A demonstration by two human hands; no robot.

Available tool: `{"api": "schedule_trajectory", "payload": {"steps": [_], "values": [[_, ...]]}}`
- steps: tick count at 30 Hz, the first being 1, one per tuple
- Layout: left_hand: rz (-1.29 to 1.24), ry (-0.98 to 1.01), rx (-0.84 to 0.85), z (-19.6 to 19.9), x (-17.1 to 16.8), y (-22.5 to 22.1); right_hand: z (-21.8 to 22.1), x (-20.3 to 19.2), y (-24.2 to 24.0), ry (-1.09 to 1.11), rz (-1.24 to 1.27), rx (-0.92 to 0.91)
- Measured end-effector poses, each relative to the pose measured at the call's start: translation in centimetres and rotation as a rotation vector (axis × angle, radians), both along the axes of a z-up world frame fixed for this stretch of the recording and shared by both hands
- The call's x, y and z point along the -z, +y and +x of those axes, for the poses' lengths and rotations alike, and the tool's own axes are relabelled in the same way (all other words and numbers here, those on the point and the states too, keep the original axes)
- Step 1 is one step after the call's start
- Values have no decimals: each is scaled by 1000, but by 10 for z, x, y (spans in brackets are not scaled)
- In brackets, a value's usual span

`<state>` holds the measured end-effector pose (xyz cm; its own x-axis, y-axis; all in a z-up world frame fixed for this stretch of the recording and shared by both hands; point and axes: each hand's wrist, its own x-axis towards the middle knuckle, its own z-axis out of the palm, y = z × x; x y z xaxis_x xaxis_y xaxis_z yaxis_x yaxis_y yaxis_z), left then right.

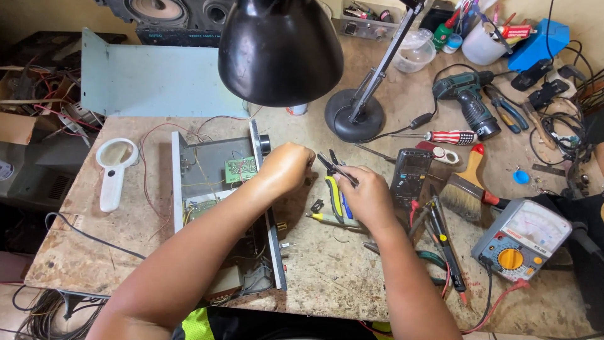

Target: Repairing an electronic device by stripping wires, probing a circuit board, and using a screwdriver to adjust components.

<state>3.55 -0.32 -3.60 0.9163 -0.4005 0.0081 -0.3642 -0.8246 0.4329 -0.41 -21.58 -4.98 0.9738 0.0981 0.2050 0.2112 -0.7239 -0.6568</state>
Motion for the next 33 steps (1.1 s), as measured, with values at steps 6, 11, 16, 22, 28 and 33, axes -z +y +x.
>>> {"api": "schedule_trajectory", "payload": {"steps": [6,11,16,22,28,33], "values": [[-16,-19,-70,6,1,1,3,11,-10,-5,-78,22],[-216,23,-138,-6,-49,15,2,16,-10,-10,-114,5],[-511,-6,-126,14,-18,46,0,15,-9,-49,-161,-11],[-464,-1,-208,-19,-58,55,1,19,-9,-19,-193,-33],[-152,-25,-72,-7,-21,39,-2,17,6,-212,-351,11],[123,-54,-50,7,3,26,-3,26,40,-201,-354,-184]]}}
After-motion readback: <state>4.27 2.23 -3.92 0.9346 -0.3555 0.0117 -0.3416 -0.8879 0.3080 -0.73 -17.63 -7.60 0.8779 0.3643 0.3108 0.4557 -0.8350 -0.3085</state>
